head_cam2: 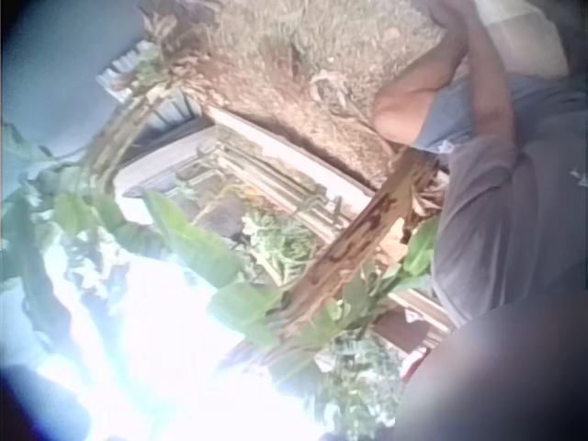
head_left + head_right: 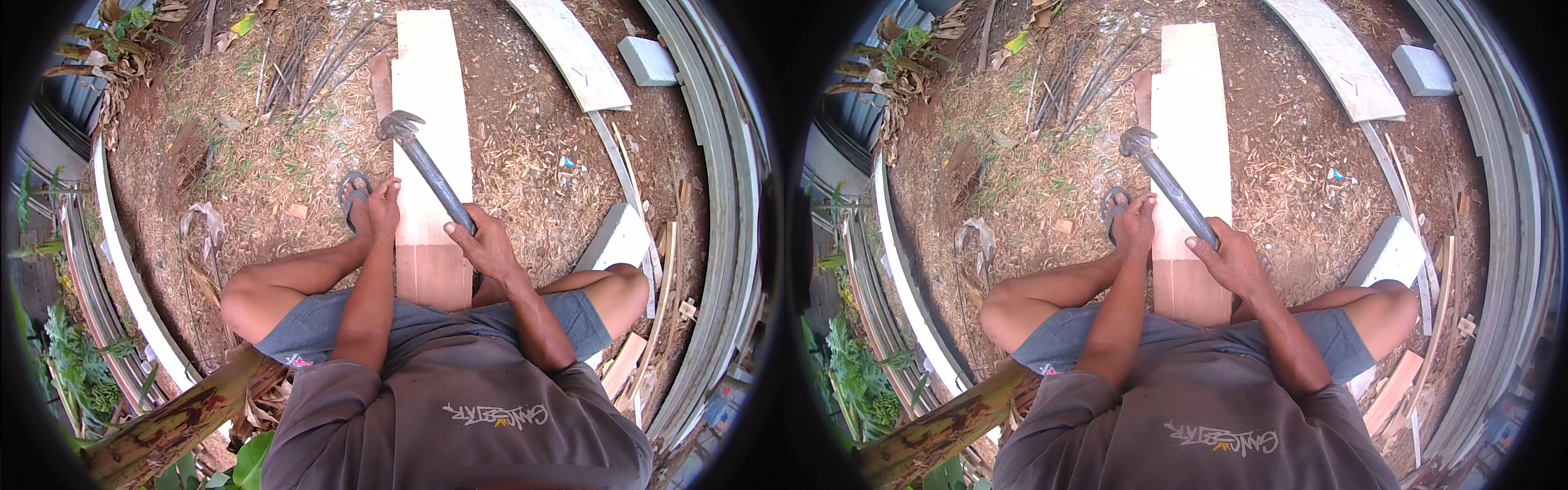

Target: The person measures and marks a wooden plank, then uses a hand saw to cut it. After cutting, they align the pieces and hammer nails to join them together.

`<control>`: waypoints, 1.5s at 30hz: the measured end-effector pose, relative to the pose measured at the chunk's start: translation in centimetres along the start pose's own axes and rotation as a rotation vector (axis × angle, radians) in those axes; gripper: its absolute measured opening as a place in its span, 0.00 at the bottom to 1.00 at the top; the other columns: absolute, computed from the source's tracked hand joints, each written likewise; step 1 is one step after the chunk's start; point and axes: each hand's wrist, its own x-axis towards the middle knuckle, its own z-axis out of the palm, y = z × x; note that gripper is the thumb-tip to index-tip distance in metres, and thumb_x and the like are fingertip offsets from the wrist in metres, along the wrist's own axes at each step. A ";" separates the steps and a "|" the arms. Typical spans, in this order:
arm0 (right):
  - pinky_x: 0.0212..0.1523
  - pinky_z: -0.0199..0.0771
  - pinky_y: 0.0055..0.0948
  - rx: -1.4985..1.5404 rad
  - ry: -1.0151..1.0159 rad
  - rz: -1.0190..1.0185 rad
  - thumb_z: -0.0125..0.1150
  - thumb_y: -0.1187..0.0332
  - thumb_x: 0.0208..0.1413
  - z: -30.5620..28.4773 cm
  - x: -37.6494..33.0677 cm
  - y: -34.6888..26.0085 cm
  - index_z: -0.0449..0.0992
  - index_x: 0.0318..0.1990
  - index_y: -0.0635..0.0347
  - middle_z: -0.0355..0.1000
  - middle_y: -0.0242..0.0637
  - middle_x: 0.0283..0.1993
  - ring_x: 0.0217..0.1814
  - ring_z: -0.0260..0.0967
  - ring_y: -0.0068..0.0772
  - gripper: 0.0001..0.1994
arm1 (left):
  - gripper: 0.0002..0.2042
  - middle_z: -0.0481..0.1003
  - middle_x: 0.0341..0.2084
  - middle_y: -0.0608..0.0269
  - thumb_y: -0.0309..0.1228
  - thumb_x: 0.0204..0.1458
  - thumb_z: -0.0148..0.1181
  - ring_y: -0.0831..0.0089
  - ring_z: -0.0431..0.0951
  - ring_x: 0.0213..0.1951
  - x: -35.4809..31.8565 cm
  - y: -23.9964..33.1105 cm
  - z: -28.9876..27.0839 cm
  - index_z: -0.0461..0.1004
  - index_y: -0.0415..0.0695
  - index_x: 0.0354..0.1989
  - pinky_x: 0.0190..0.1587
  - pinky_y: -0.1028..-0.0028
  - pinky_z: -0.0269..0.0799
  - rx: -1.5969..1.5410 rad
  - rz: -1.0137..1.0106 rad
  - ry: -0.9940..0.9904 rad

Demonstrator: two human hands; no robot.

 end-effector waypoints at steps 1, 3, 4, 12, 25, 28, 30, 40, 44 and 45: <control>0.36 0.75 0.43 -0.003 -0.013 0.010 0.65 0.48 0.63 0.1 -0.1 -0.3 0.77 0.52 0.60 0.76 0.47 0.28 0.31 0.76 0.46 0.23 | 0.13 0.84 0.38 0.53 0.42 0.64 0.58 0.55 0.77 0.51 0.0 -0.3 0.2 0.84 0.49 0.47 0.64 0.63 0.61 -0.021 -0.046 -0.010; 0.36 0.74 0.43 -0.034 0.015 -0.060 0.65 0.48 0.63 0.3 0.0 -0.7 0.77 0.53 0.60 0.75 0.47 0.28 0.31 0.76 0.47 0.23 | 0.12 0.83 0.37 0.60 0.32 0.63 0.62 0.74 0.79 0.41 0.4 -1.3 1.1 0.81 0.34 0.46 0.49 0.74 0.72 -0.251 -0.048 0.011; 0.35 0.74 0.44 -0.055 0.021 -0.088 0.65 0.48 0.63 0.4 0.0 -0.8 0.77 0.53 0.60 0.75 0.47 0.28 0.30 0.76 0.47 0.24 | 0.12 0.83 0.36 0.60 0.32 0.63 0.62 0.75 0.79 0.41 0.8 -1.9 1.7 0.81 0.34 0.46 0.49 0.74 0.72 -0.309 -0.067 0.015; 0.32 0.73 0.43 -0.089 0.041 -0.101 0.64 0.47 0.64 0.6 1.0 -2.4 0.77 0.53 0.61 0.74 0.46 0.26 0.28 0.76 0.46 0.25 | 0.12 0.83 0.35 0.61 0.33 0.63 0.63 0.77 0.79 0.39 2.6 -5.6 4.7 0.82 0.36 0.46 0.46 0.74 0.73 -0.471 0.002 0.108; 0.38 0.74 0.55 -0.531 -0.087 0.122 0.57 0.53 0.68 2.2 2.2 0.1 0.74 0.52 0.64 0.77 0.58 0.31 0.37 0.78 0.64 0.20 | 0.09 0.84 0.43 0.53 0.31 0.60 0.64 0.62 0.84 0.41 2.6 -6.0 4.2 0.83 0.40 0.44 0.46 0.68 0.76 -0.278 0.084 0.096; 0.36 0.74 0.54 -0.327 -0.040 0.155 0.57 0.54 0.69 1.9 1.5 -1.1 0.73 0.53 0.63 0.76 0.57 0.30 0.35 0.78 0.63 0.20 | 0.10 0.83 0.41 0.53 0.33 0.60 0.63 0.59 0.84 0.41 2.4 -6.2 4.2 0.83 0.41 0.44 0.44 0.66 0.76 -0.310 -0.026 0.043; 0.35 0.74 0.51 -0.250 0.001 0.047 0.55 0.54 0.70 1.5 1.0 -2.2 0.73 0.53 0.63 0.75 0.56 0.28 0.32 0.77 0.61 0.19 | 0.10 0.83 0.38 0.54 0.34 0.60 0.63 0.59 0.84 0.40 2.4 -6.0 4.3 0.83 0.42 0.43 0.44 0.66 0.76 -0.331 -0.033 0.042; 0.37 0.74 0.52 -0.362 -0.091 0.104 0.55 0.53 0.70 2.8 1.1 -1.4 0.72 0.54 0.63 0.75 0.55 0.28 0.34 0.77 0.62 0.20 | 0.08 0.83 0.40 0.52 0.32 0.60 0.64 0.58 0.84 0.42 2.6 -6.5 4.7 0.83 0.42 0.40 0.46 0.65 0.77 -0.243 0.011 0.110; 0.35 0.74 0.52 -0.274 -0.034 -0.004 0.56 0.52 0.70 2.0 0.2 -3.6 0.72 0.55 0.63 0.75 0.54 0.29 0.31 0.77 0.60 0.21 | 0.10 0.81 0.49 0.46 0.26 0.59 0.64 0.57 0.82 0.53 2.4 -7.5 5.2 0.81 0.39 0.47 0.54 0.66 0.76 -0.361 0.041 0.066; 0.34 0.74 0.52 -0.246 0.001 -0.064 0.56 0.52 0.70 1.9 0.0 -4.0 0.72 0.55 0.63 0.76 0.54 0.29 0.31 0.77 0.60 0.22 | 0.13 0.80 0.53 0.44 0.24 0.58 0.64 0.56 0.81 0.57 2.2 -7.7 5.3 0.80 0.38 0.51 0.57 0.67 0.75 -0.394 0.013 0.033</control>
